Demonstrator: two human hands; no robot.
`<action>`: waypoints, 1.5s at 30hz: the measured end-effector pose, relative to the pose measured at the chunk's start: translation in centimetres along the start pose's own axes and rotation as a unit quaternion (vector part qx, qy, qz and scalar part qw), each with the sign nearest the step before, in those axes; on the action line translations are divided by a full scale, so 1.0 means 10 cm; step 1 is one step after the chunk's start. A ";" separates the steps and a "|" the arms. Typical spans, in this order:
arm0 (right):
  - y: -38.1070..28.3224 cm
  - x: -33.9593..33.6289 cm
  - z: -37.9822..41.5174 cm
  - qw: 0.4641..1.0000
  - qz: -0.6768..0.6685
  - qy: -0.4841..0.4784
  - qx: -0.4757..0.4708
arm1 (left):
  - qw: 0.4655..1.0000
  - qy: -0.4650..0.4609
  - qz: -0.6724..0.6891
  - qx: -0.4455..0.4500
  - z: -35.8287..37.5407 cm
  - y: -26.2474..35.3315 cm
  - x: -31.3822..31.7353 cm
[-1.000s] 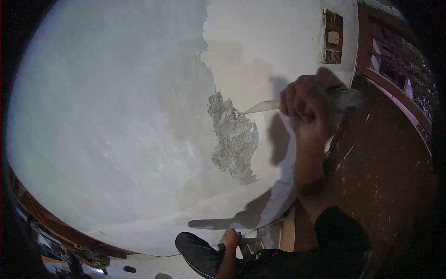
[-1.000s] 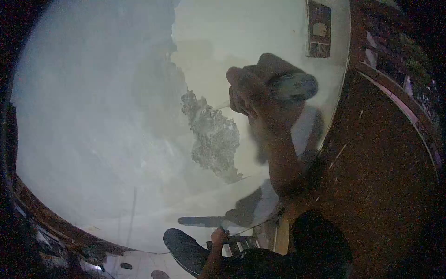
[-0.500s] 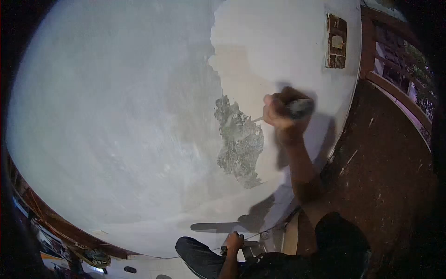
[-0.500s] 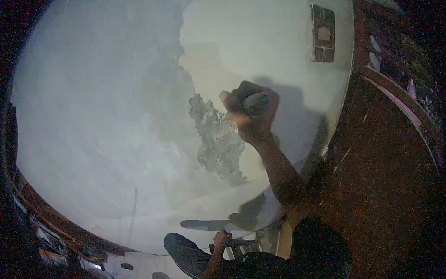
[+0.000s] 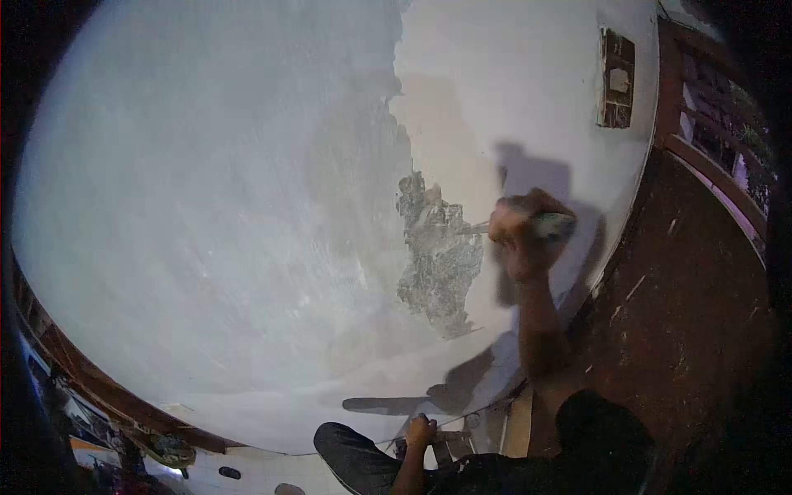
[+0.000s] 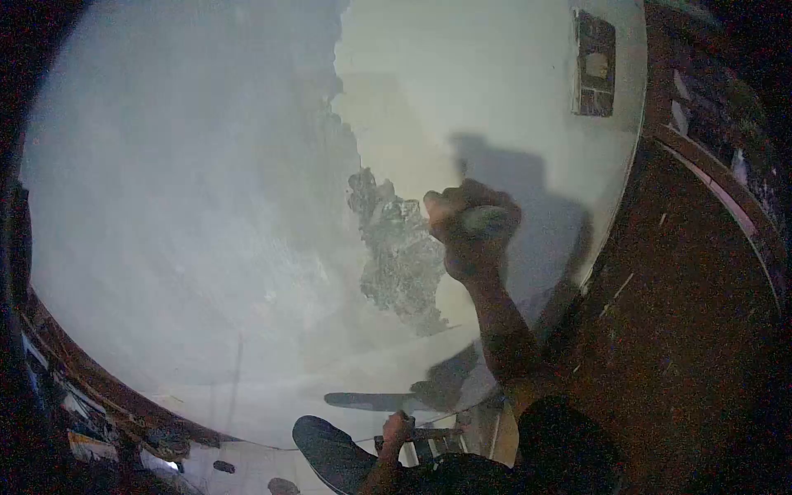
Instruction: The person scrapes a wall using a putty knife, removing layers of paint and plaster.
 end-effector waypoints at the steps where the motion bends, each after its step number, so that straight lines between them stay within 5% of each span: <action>1: -0.39 0.10 -0.09 0.993 -0.115 0.026 -0.004 | 1.000 -0.009 0.002 -0.004 0.03 -0.01 0.00; 5: -1.12 0.17 -0.29 0.992 -0.119 0.022 -0.045 | 1.000 -0.011 -0.017 0.001 0.03 0.07 -0.01; 9: -0.28 -0.18 -0.21 0.983 -0.170 0.019 -0.073 | 0.999 0.016 -0.029 -0.002 -0.03 0.05 -0.03; 11: 0.25 -0.08 -0.10 0.987 -0.008 0.108 0.121 | 0.999 0.021 -0.030 0.006 0.00 -0.03 0.05; 17: -0.30 -0.24 0.07 0.983 -0.144 0.108 0.034 | 0.999 0.031 -0.031 0.007 0.02 0.01 -0.02; 21: -0.95 -0.02 -0.19 0.986 -0.163 -0.012 -0.023 | 1.000 0.005 -0.009 0.012 0.03 0.13 -0.08; 28: 0.03 -0.53 0.05 0.969 -0.095 0.223 0.046 | 0.999 0.032 -0.015 0.012 -0.04 0.10 -0.04; 33: -0.55 -0.45 -0.02 0.967 -0.245 0.055 0.028 | 0.998 0.042 -0.034 0.028 0.02 0.06 0.00; 37: -0.82 -0.34 -0.18 0.973 -0.222 -0.064 0.000 | 0.996 0.063 -0.024 0.060 -0.15 -0.13 0.23; 45: -0.10 -0.60 0.21 0.972 -0.186 0.140 0.038 | 0.998 0.032 -0.053 0.011 -0.10 -0.11 0.16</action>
Point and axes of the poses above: each hand's wrist, its own z-axis away from the middle knuckle, its own x-axis out of the palm, y = z × x, the point moved 7 cm from there along -z, towards the middle knuckle, and after that the axes turned 5 degrees about x, right-handed, at the moved point
